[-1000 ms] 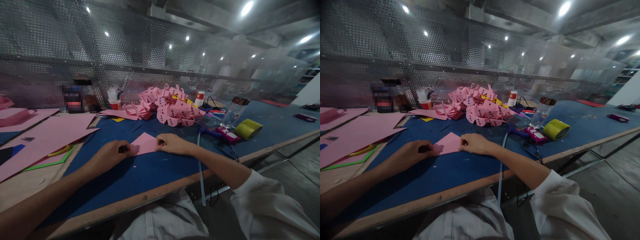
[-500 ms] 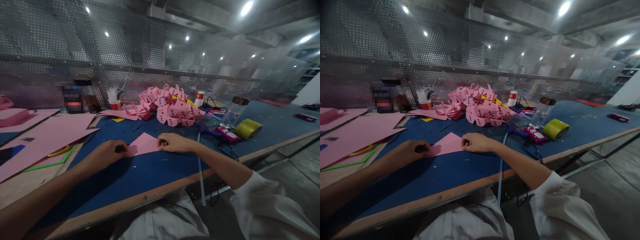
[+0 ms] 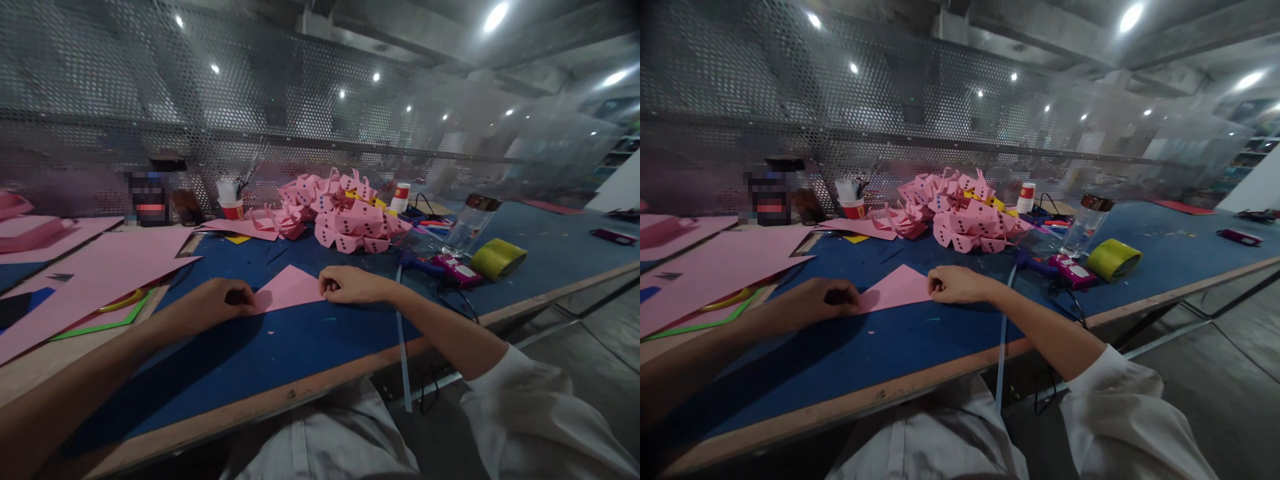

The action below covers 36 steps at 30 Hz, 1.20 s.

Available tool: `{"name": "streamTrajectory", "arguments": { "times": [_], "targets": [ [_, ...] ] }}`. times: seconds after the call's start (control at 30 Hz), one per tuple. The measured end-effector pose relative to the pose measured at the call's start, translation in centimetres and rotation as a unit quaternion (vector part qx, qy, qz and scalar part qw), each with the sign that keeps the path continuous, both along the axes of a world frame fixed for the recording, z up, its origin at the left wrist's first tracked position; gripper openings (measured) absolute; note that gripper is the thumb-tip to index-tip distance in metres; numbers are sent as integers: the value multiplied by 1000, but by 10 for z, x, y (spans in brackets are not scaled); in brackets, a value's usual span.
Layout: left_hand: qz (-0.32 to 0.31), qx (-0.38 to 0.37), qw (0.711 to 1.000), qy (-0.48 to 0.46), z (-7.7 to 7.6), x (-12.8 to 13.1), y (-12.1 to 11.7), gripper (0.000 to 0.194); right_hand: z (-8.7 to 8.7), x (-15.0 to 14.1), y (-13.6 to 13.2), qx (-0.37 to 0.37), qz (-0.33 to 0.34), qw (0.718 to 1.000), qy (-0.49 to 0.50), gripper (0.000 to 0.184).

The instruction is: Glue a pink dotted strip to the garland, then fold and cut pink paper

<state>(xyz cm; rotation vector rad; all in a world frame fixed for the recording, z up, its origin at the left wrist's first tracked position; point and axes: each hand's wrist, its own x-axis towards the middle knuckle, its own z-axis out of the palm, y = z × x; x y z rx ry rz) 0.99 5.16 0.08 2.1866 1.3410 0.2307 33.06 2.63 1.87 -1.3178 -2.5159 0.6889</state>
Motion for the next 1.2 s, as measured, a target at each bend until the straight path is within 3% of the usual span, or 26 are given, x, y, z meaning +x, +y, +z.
{"name": "streamTrajectory", "arguments": {
  "times": [0.67,0.9,1.2],
  "targets": [
    [-70,-31,997,3,5,-11,6,31,0,8,3,-5,-3,1000,-27,20],
    [-60,-26,997,33,8,-13,7,37,3,7,1,-5,-3,999,-38,18],
    [-1,17,996,92,10,-16,6,42,2,8,0,-2,-3,999,-47,19]
  ]
}}
